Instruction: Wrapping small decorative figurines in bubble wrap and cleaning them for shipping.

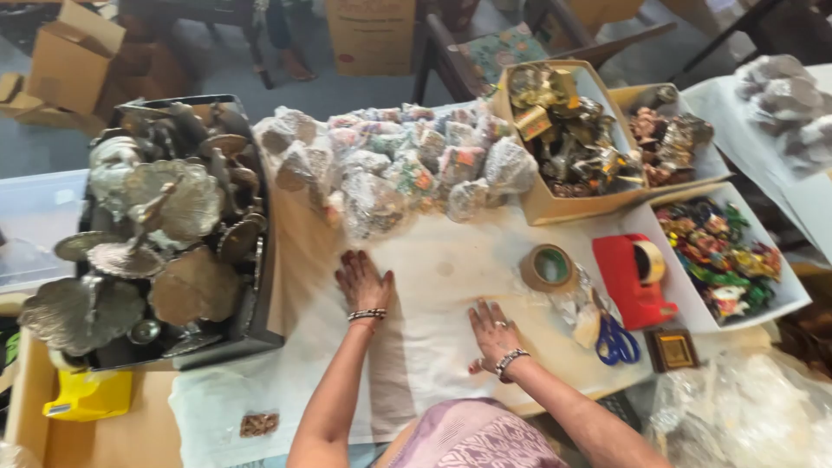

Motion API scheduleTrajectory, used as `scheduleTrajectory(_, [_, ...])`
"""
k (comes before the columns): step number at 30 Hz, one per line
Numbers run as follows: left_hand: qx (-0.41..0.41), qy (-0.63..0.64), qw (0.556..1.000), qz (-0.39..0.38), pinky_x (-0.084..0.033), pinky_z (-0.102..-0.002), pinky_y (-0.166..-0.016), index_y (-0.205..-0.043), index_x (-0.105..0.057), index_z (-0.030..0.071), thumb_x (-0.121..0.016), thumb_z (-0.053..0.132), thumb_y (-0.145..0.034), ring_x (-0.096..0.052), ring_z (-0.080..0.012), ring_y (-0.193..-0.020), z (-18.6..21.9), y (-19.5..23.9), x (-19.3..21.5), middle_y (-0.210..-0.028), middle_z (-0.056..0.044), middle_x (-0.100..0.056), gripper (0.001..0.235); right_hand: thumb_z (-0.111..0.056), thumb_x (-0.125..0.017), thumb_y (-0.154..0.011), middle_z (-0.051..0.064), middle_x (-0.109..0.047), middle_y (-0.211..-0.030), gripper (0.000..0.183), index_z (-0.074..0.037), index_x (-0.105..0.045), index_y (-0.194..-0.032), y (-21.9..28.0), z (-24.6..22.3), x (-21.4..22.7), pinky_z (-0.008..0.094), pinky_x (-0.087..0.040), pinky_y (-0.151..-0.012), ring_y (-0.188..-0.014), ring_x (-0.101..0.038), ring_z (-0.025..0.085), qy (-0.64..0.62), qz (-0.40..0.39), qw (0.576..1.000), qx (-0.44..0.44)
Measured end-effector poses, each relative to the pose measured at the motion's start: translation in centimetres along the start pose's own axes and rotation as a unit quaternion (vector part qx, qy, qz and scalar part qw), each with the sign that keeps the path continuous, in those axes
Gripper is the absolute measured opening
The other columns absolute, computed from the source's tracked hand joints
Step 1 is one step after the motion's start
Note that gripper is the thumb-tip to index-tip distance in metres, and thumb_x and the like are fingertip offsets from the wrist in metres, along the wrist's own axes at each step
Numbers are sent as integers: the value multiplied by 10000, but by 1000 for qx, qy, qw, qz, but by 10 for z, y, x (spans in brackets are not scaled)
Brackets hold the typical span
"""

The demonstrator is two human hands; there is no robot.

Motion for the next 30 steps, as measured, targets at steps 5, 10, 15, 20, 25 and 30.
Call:
scheduleTrajectory(5, [-52, -45, 996, -51, -22, -597, -1239, -1602, -251, 53, -536, 596, -922, -75, -344, -1578, 4, 35, -2, -1685, -169, -175, 916, -578, -912, -648, 159, 27, -1713, 1360, -114, -91, -1628, 7, 1, 3, 644, -282, -1179, -1568, -37, 422, -16, 18, 1000, -7])
scheduleTrajectory(10, [-51, -82, 993, -70, -45, -627, -1221, -1620, -240, 105, -497, 604, -930, -69, -334, -1585, 7, 65, -11, -1708, -132, -174, 890, -578, -903, -654, 171, -28, -1711, 1315, -106, -155, -1628, 5, 7, -2, 655, -271, -1174, -1561, -63, 427, -30, 64, 997, 14])
scheduleTrajectory(15, [-86, -95, 989, -79, -29, -697, -1173, -1623, -200, 138, -460, 646, -936, -21, -402, -1562, 34, 98, -28, -1701, -170, -100, 893, -599, -850, -701, 171, -59, -1707, 1231, -113, -193, -1621, 6, 10, -14, 641, -193, -1198, -1565, -50, 421, -45, 84, 995, 33])
scheduleTrajectory(20, [-101, -123, 979, -126, -32, -736, -1145, -1630, -173, 176, -441, 684, -932, 16, -447, -1550, 73, 134, -44, -1705, -191, -39, 904, -568, -765, -802, 136, -111, -1705, 1037, -176, -247, -1612, 19, 32, -41, 621, -132, -1224, -1566, -80, 377, -62, 127, 986, 89])
scheduleTrajectory(25, [-111, -113, 979, -128, -36, -731, -1142, -1626, -179, 176, -467, 700, -897, 19, -462, -1543, 101, 154, -55, -1692, -206, -47, 943, -460, -694, -887, 18, -248, -1698, 727, -259, -439, -1538, 53, 72, -70, 602, -157, -1222, -1565, -194, 267, -77, 138, 970, 182])
scheduleTrajectory(30, [-78, -133, 977, -146, -61, -721, -1147, -1632, -180, 173, -449, 726, -889, 19, -457, -1553, 109, 156, -68, -1696, -208, -59, 964, -462, -672, -946, 63, -538, -1475, 490, -227, -628, -1373, 90, 147, -66, 474, -359, -1131, -1378, -458, 292, -232, 145, 949, 158])
Point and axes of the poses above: each hand's wrist, its own y-axis away from the middle knuckle, its own x-axis out of the back of the hand, z = x × y, the point moved 8 cm from there along -y, towards the middle knuckle
